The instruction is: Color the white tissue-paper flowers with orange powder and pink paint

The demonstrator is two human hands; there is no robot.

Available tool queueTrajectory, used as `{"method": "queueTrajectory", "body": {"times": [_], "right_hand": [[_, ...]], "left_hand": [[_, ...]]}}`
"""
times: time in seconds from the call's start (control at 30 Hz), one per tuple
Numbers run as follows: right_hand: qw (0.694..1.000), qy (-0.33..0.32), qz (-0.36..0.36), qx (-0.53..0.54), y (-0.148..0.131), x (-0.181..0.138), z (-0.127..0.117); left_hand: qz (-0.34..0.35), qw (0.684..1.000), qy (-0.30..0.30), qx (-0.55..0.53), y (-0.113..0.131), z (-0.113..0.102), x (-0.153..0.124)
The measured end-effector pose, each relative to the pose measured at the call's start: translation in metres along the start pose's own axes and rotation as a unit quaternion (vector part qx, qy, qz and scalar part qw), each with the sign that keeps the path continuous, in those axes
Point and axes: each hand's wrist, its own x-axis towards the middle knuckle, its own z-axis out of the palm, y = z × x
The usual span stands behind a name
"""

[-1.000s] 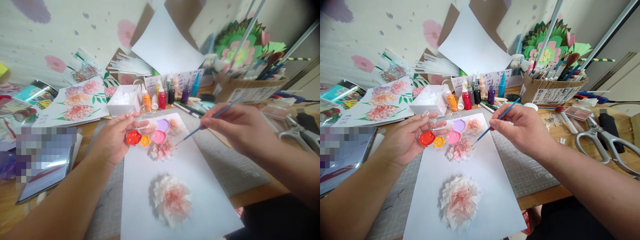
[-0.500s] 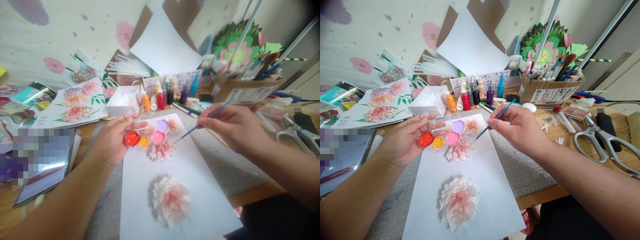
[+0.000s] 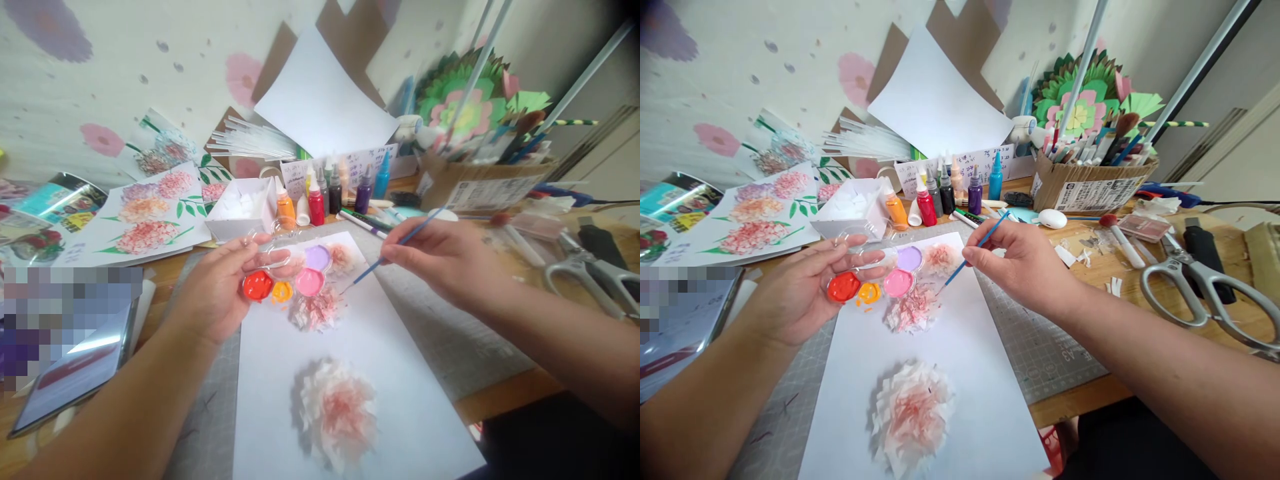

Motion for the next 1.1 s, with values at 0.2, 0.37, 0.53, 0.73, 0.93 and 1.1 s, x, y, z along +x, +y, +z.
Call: {"method": "queueTrajectory", "body": {"times": [0.2, 0.37, 0.53, 0.73, 0.93, 1.1], "right_hand": [[1.000, 0.014, 0.003, 0.016, 0.0033, 0.0021, 0.0004], [1.000, 0.002, 0.007, -0.005, 0.0021, 0.0023, 0.0025], [1.000, 0.010, 0.012, -0.001, 0.0024, 0.0015, 0.0015], [1.000, 0.014, 0.008, -0.007, 0.0008, 0.0019, 0.0014], [1.000, 0.023, 0.015, -0.011, 0.0031, 0.0056, 0.0024], [0.999, 0.028, 0.022, 0.008, 0.0053, 0.0056, 0.0021]], "left_hand": [[-0.001, 1.000, -0.006, -0.005, 0.0006, 0.0002, 0.0005], [-0.004, 1.000, 0.001, -0.001, -0.0006, -0.0030, 0.0028], [-0.006, 1.000, -0.005, 0.003, -0.0009, -0.0042, 0.0032], [-0.004, 1.000, -0.010, -0.003, 0.0009, -0.0018, -0.0008], [-0.008, 1.000, -0.009, 0.001, 0.0026, 0.0001, -0.0023], [-0.010, 1.000, -0.002, -0.003, 0.0030, 0.0005, -0.0026]]}}
